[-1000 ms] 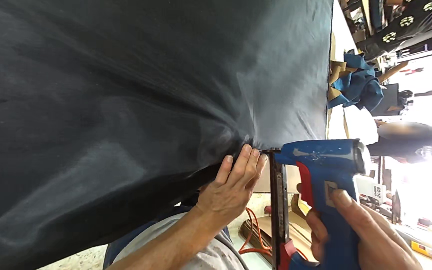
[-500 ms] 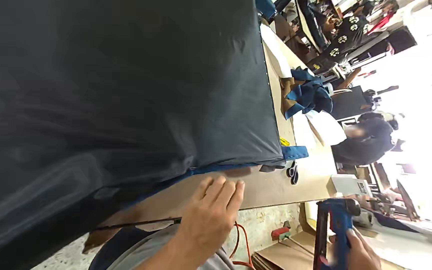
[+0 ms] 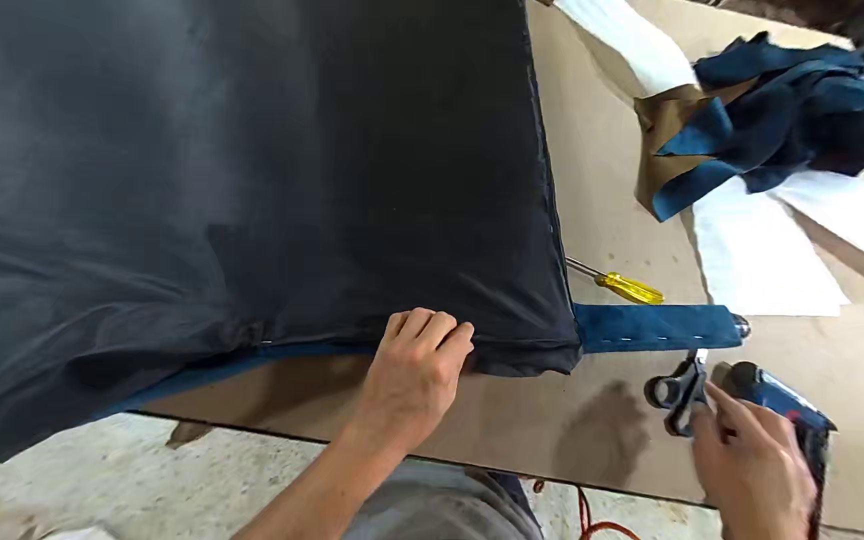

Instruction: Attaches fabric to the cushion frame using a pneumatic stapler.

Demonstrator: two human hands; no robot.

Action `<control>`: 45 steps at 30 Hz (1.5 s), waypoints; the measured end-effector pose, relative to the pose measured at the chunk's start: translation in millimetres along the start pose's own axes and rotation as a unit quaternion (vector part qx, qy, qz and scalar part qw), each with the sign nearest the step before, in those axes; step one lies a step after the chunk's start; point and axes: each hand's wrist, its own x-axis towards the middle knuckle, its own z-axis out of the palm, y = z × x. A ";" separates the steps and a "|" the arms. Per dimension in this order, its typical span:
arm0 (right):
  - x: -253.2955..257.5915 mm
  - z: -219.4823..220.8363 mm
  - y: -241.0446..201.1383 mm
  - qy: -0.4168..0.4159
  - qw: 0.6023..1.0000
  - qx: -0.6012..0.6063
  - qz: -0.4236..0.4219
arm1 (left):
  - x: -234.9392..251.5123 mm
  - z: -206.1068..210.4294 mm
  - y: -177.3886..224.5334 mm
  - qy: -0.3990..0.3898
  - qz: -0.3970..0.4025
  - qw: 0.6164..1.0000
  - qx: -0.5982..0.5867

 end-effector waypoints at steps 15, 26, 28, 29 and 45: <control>-8.7 46.7 -179.9 -0.099 0.973 0.079 -0.193 | 2.4 8.8 14.2 0.087 -0.008 0.995 0.040; -17.9 25.3 -155.4 -0.057 0.955 0.194 -0.216 | 0.4 10.3 9.1 0.068 0.007 0.997 0.037; -13.1 22.1 -133.2 0.017 0.961 0.188 -0.200 | 5.3 17.8 14.1 0.057 0.011 0.998 0.035; -7.5 23.7 -125.5 0.037 0.965 0.175 -0.193 | 9.2 21.5 18.9 0.047 0.020 0.998 0.032; 12.9 61.3 -148.7 -0.144 0.958 0.033 -0.244 | 43.6 38.6 66.4 0.042 0.048 0.996 0.058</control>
